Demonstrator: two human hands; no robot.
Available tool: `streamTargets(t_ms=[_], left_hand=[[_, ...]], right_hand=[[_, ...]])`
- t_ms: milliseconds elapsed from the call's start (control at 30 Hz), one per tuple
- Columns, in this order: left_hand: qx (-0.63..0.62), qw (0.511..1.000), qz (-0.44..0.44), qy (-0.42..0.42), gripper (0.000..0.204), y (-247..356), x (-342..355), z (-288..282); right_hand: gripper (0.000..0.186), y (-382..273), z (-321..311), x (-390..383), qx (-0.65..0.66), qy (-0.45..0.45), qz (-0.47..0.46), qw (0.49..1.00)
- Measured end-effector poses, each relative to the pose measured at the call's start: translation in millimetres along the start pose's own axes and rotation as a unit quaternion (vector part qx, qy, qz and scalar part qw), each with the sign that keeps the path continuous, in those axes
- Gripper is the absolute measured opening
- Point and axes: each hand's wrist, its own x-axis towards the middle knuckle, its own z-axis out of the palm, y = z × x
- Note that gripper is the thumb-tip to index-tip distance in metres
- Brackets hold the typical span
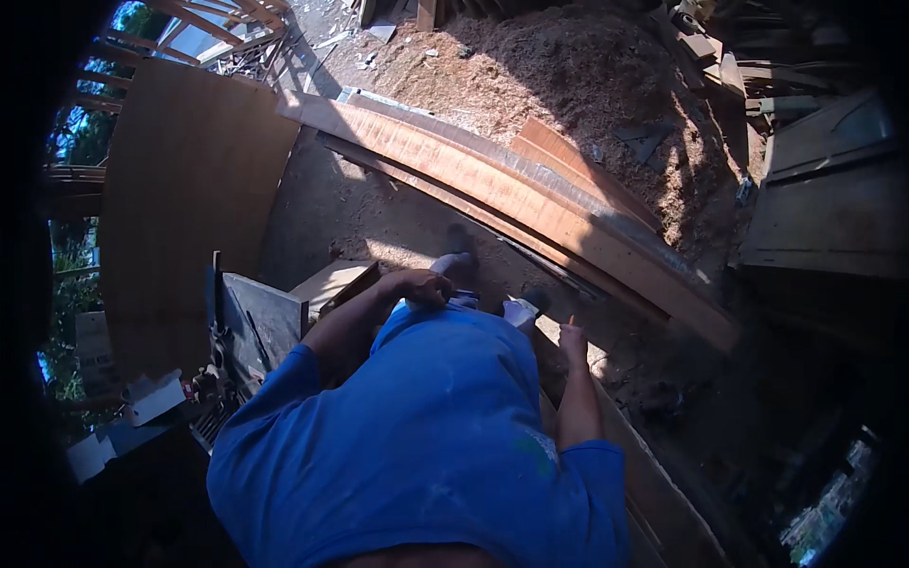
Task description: The person measures and marks a curved wooden plank before sawing along the lines and drilling holes into another wooden piece.
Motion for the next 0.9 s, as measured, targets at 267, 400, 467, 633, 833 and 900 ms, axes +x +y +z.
streamTargets(t_ms=[267, 400, 467, 633, 833, 900], left_hand=[[-0.036, 0.938, -0.203, 0.278, 0.057, -8.6, -141.7, 40.3], [-0.060, 0.830, -0.260, 0.490, 0.058, -35.8, -203.5, 46.0], [-0.087, 0.774, -0.341, 0.526, 0.057, -61.0, -253.4, 56.6], [0.010, 0.623, -0.487, 0.612, 0.052, -153.3, -283.6, 89.4], [-0.002, 0.603, -0.600, 0.526, 0.065, -179.5, -290.3, 94.0], [0.156, 0.557, -0.580, 0.574, 0.071, -227.0, -288.2, 106.8]], right_hand=[[0.035, -95.2, 5.2, -38.7, -0.237, -0.062, -0.028, 0.969], [0.037, -96.7, -7.9, 9.3, -0.304, -0.073, -0.103, 0.944], [0.037, -120.0, 25.9, 16.1, -0.361, -0.093, -0.127, 0.919], [0.038, -187.5, 60.4, 45.8, -0.405, -0.128, -0.160, 0.891], [0.045, -283.6, 119.4, 11.8, -0.376, -0.085, -0.279, 0.880], [0.045, -311.7, 138.4, -19.4, -0.331, -0.097, -0.296, 0.891]])
